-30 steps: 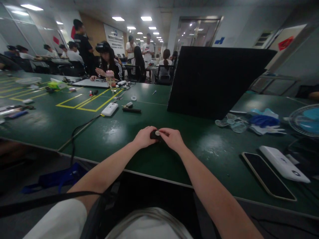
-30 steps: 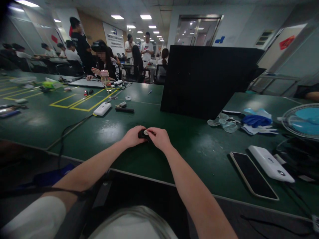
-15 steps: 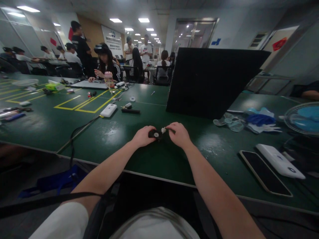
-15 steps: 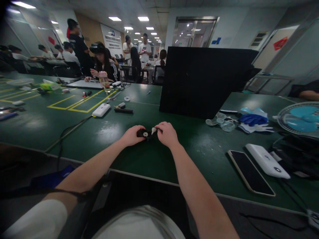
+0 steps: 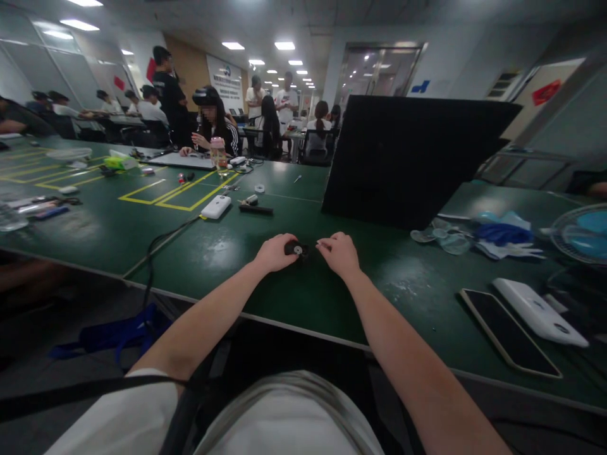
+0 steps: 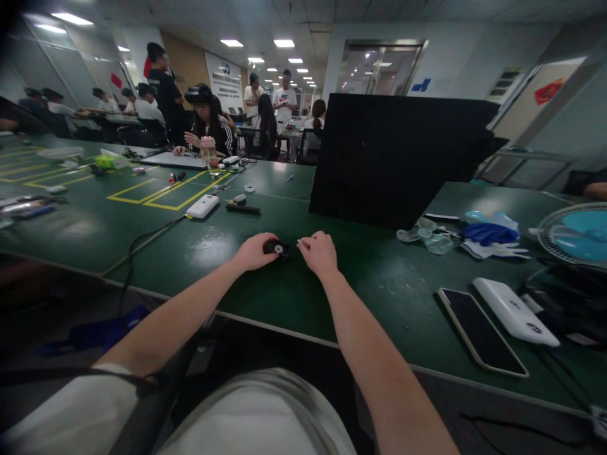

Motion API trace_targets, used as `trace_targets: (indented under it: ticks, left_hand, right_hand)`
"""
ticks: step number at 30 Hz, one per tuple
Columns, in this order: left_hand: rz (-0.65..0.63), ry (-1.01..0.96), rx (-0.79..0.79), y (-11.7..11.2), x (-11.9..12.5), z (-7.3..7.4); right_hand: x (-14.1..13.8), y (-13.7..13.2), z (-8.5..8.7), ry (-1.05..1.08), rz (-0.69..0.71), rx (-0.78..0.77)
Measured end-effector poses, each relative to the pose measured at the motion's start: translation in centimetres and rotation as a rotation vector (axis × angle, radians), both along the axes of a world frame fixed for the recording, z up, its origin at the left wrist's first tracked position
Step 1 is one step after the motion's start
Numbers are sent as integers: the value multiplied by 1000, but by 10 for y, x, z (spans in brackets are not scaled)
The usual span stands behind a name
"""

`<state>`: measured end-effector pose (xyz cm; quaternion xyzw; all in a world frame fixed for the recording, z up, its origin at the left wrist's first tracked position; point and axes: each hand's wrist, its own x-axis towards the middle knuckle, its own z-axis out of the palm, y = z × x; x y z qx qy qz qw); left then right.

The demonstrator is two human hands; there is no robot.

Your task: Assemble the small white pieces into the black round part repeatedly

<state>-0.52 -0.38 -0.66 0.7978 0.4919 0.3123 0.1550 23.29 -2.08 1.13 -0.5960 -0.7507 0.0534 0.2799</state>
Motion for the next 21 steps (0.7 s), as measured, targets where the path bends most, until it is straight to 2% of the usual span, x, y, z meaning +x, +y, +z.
trace_targets:
  ticks: [2,4,6,13,21]
  left_hand:
    - [-52,-10,-12,-5,3,1]
    - [-79,-14,-16,-9,5,3]
    - [-78,-15,-15,-11,7,4]
    - [-89,-27,-48,-7,9,3]
    - [-104,-57,-87,-4,7,0]
  right_hand:
    - [0,-10,5,251,-10,17]
    - [-3,-16,9,463,47,3]
    - [-8,-19,13,546,108,-36]
    - [-14,-21,13,244,225,-141]
    - [-11,-18,11,360,218,-215]
